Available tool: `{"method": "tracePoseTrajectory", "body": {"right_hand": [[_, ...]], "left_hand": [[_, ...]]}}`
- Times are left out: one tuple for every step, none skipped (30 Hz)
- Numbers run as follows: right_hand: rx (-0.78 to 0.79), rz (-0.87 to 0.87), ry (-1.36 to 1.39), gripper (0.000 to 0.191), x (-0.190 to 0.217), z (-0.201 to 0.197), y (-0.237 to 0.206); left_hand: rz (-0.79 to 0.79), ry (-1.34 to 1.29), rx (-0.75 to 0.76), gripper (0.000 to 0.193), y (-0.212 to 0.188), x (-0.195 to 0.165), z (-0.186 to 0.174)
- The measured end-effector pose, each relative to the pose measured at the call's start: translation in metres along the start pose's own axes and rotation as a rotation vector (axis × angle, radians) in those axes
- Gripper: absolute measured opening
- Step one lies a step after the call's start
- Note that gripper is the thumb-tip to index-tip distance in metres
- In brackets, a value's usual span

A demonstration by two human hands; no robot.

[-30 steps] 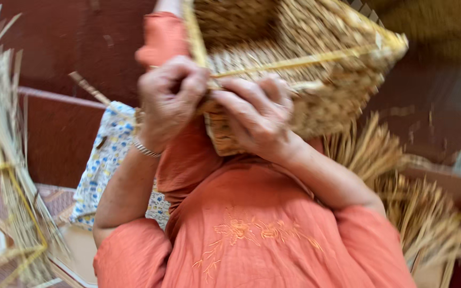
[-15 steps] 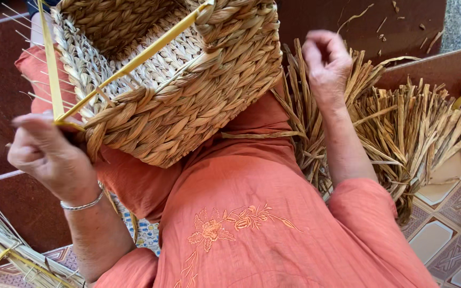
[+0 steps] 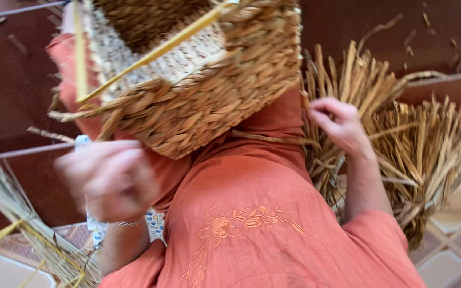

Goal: The person weaves a rectangular basket using dried palm leaves. They interlace the leaves through a pre-formed frame, pull the strands tight, and trim excess material with scissors.

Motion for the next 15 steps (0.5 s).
{"method": "tracePoseTrajectory", "body": {"right_hand": [[0.037, -0.040, 0.053, 0.010, 0.018, -0.002, -0.009], [0.097, -0.122, 0.093, 0.007, 0.041, 0.002, -0.015], [0.162, -0.206, 0.134, 0.006, 0.063, 0.009, -0.018], [0.199, -0.292, 0.077, 0.007, 0.085, 0.018, -0.017], [0.234, -0.379, 0.022, 0.008, 0.105, 0.031, -0.016], [0.268, -0.467, -0.032, 0.009, 0.123, 0.048, -0.016], [0.277, -0.513, -0.056, 0.011, 0.136, 0.063, -0.012], [0.281, -0.558, -0.081, 0.014, 0.147, 0.078, -0.010], [0.278, -0.600, -0.108, 0.017, 0.155, 0.086, -0.010], [0.324, -0.554, -0.061, 0.016, 0.155, 0.094, -0.009], [0.370, -0.503, -0.017, 0.015, 0.151, 0.101, -0.007], [0.413, -0.447, 0.027, 0.015, 0.144, 0.107, -0.008], [0.450, -0.383, -0.044, 0.016, 0.132, 0.112, -0.009], [0.483, -0.314, -0.116, 0.017, 0.115, 0.115, -0.013], [0.510, -0.242, -0.189, 0.019, 0.096, 0.114, -0.016]], "left_hand": [[-0.020, -0.236, 0.113, 0.019, -0.003, -0.006, 0.014], [-0.046, -0.290, 0.221, 0.027, -0.009, -0.014, 0.028], [-0.057, -0.447, 0.223, 0.033, -0.014, -0.021, 0.045], [-0.067, -0.497, 0.265, 0.035, -0.021, -0.028, 0.060], [-0.087, -0.559, 0.270, 0.039, -0.027, -0.032, 0.072], [-0.107, -0.623, 0.273, 0.045, -0.034, -0.035, 0.082], [-0.130, -0.678, 0.240, 0.037, -0.040, -0.036, 0.088], [-0.148, -0.737, 0.206, 0.030, -0.044, -0.036, 0.092], [-0.160, -0.803, 0.173, 0.023, -0.047, -0.035, 0.091], [-0.200, -0.812, 0.167, 0.020, -0.049, -0.030, 0.089], [-0.240, -0.825, 0.161, 0.016, -0.049, -0.024, 0.084], [-0.281, -0.843, 0.159, 0.012, -0.048, -0.018, 0.079], [-0.289, -0.780, 0.126, 0.009, -0.045, -0.012, 0.068], [-0.297, -0.723, 0.096, 0.007, -0.044, -0.005, 0.056], [-0.304, -0.668, 0.070, 0.007, -0.044, 0.003, 0.045]]}}
Point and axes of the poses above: each hand's wrist, its own y-axis towards the middle knuckle, its own z-axis out of the palm, x = y × z, the point moved 7 cm from there along y, towards the middle knuckle, and after that the axes turned 2 degrees about z, right-handed, at the moved point
